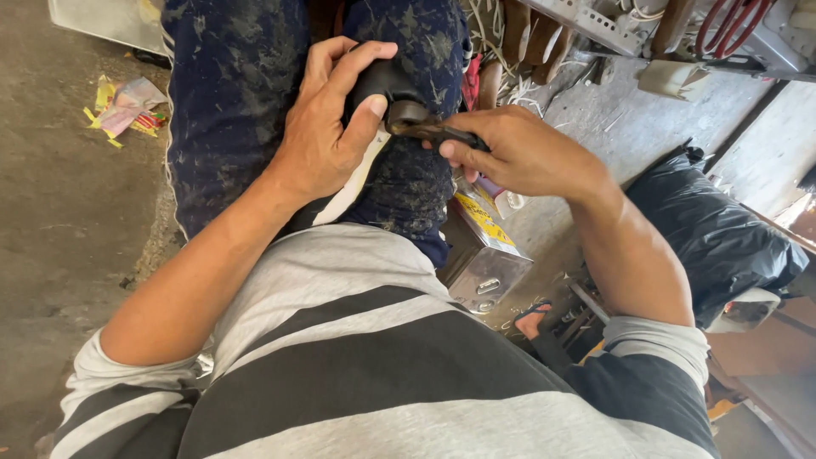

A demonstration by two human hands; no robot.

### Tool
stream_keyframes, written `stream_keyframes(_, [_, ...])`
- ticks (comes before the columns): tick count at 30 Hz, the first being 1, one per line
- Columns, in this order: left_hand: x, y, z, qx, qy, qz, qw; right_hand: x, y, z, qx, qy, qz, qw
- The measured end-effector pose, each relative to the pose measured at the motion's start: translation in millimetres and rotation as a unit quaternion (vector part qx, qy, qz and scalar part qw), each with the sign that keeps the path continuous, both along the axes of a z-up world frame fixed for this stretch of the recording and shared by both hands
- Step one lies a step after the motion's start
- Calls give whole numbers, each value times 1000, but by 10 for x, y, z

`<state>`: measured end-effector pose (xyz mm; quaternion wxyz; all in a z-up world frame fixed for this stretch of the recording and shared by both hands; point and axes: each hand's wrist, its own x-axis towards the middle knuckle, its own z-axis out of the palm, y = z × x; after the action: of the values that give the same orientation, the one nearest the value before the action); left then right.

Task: Shaping a leather shoe upper over a wooden last using a hammer and pliers in a workshop.

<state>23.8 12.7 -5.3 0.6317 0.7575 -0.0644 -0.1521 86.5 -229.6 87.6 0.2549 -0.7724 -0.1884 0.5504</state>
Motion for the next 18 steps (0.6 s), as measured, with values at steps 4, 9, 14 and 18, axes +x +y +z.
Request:
stream_keyframes(4, [18,-3,-15,0,4,8,1000,-422,-139,-373,90,-257,27,962])
stream_keyframes(9, [-17,-22,-32,16,-41,17,999,-803,-74,-517,92,-398,-48,912])
stream_keyframes(14, [-165,-131,182,117,-88,-4,989,-1060,-254,-267,-52,-297,10,953])
stream_keyframes(18, [-255,-208,244,161,-91,-3,983,-1045,-337,-155,-125,-285,101,945])
